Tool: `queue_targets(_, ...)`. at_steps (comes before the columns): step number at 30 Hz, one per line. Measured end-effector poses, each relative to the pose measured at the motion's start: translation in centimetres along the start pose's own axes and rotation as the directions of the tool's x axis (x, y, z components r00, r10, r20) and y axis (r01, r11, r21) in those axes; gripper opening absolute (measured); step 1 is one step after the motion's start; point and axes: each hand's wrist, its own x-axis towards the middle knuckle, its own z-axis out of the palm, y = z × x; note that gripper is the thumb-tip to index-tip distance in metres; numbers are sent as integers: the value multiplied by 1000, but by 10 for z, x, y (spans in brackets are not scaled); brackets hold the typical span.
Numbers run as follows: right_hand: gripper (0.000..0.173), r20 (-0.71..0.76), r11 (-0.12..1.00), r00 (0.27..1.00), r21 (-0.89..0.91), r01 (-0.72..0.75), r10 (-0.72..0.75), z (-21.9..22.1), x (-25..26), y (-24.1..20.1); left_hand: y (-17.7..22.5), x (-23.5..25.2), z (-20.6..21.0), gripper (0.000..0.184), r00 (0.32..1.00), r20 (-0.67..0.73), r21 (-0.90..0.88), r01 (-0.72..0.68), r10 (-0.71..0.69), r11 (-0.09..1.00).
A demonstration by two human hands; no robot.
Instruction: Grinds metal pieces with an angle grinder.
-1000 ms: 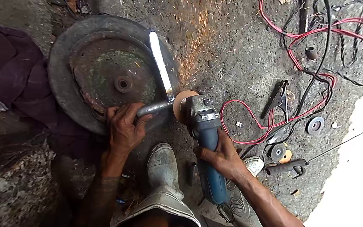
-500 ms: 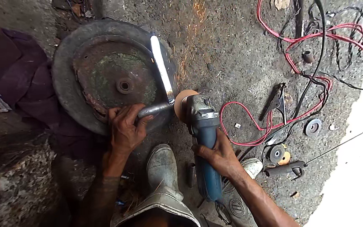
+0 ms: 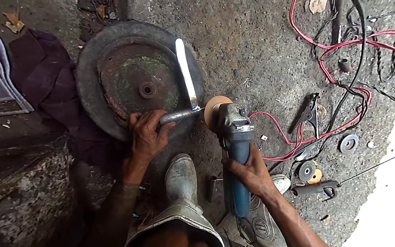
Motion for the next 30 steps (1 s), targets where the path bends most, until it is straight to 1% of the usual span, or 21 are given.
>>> queue_targets(4, 64, 42, 995, 998, -92, 41, -37, -6, -8, 6, -1, -1, 3, 43, 1000, -9, -1, -2, 2, 1000)
queue_targets(14, 63, 83, 985, 996, -169, 25, -11, 7, -8, 10, -2, -2, 4, 42, 1000, -14, 7, -6, 6, 1000)
queue_targets(20, 63, 93, 985, 996, -172, 17, -1, 12, -6, 8, -3, -2, 5, 40, 1000, -11, 5, -16, 16, 1000)
queue_targets(25, 63, 108, 990, 994, -139, 22, -7, 14, -3, 6, -3, -2, 6, 39, 1000, -20, 2, -17, 17, 1000)
queue_targets(30, 64, 131, 990, 991, -137, 12, 6, 12, -9, 5, -3, -2, 6, 40, 1000, -25, -2, -12, 12, 1000)
